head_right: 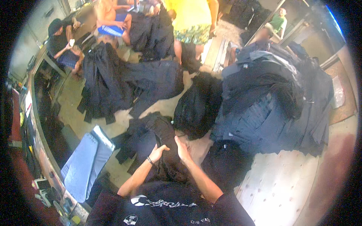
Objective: The person picks up black garments from a pile, opens them to check the interior, and attaches a small tag or label to each item. The tagged garments are then placed into a separate pile. The process is repeated for several items.
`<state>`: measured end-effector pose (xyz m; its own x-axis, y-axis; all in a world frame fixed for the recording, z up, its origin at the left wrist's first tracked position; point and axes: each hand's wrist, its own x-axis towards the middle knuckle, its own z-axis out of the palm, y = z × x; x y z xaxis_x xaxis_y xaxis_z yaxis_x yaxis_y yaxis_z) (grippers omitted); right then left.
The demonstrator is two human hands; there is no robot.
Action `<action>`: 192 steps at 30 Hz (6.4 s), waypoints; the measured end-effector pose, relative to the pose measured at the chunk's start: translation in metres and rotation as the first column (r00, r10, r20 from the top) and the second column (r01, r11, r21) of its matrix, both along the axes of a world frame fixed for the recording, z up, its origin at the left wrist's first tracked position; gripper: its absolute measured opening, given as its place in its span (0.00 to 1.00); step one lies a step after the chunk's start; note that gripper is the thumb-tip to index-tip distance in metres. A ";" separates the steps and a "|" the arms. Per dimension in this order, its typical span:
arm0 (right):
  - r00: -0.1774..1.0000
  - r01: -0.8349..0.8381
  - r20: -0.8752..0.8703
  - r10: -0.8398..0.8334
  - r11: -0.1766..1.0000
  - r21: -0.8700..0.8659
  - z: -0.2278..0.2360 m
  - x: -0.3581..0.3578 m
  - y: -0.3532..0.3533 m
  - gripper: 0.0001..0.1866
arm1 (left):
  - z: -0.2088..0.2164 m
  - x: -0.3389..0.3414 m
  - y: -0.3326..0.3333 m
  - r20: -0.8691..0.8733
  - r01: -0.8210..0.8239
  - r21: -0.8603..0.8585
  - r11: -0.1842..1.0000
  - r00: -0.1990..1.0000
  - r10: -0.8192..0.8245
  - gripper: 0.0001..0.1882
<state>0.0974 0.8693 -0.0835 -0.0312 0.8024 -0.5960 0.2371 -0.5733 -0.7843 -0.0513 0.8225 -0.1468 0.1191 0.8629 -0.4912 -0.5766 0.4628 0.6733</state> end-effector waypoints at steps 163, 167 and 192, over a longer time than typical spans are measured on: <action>0.639 -0.706 0.671 0.375 0.633 0.318 0.216 0.025 0.021 0.36 | 0.182 -0.012 0.065 -0.513 0.125 0.150 0.981 0.858 -0.031 0.46; 0.716 -0.640 0.693 0.086 0.477 0.602 0.209 0.004 0.018 0.21 | 0.180 -0.038 0.057 -0.579 0.179 0.246 0.953 0.815 -0.004 0.45; 0.902 -0.426 0.282 0.326 0.770 0.475 0.236 0.008 0.078 0.16 | 0.265 -0.090 0.010 -0.768 0.421 0.150 0.895 0.619 -0.163 0.31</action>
